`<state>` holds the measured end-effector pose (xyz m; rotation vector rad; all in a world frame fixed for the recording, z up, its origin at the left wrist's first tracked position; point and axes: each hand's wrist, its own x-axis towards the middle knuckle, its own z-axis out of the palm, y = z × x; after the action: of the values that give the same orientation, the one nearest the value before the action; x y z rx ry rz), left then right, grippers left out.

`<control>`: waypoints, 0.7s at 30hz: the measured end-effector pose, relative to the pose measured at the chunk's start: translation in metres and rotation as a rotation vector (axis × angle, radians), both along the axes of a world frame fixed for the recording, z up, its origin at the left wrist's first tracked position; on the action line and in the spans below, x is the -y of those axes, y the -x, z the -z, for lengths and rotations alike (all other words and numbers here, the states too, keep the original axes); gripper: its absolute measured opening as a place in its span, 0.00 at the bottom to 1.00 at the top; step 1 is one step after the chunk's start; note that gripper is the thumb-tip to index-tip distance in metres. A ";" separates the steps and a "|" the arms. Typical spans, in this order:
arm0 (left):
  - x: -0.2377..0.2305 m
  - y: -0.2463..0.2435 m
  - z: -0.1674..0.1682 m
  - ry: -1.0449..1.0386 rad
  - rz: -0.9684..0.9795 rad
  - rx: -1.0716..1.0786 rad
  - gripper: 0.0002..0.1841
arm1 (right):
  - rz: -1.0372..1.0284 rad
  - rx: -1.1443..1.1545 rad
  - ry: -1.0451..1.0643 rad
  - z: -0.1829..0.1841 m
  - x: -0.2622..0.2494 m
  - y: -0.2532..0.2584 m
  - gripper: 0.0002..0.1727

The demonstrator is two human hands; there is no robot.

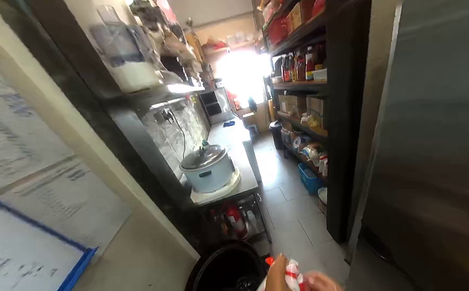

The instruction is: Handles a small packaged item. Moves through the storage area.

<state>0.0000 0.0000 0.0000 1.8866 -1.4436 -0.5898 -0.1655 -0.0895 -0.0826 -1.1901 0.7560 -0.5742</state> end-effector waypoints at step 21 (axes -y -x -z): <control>0.460 -0.204 0.041 0.033 0.317 -0.122 0.17 | -0.355 -0.111 -0.351 -0.019 0.493 -0.254 0.11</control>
<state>0.2038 -0.4603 -0.0412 1.5776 -1.6718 -0.8105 0.0884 -0.5828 -0.0634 -1.0016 0.6846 -0.0760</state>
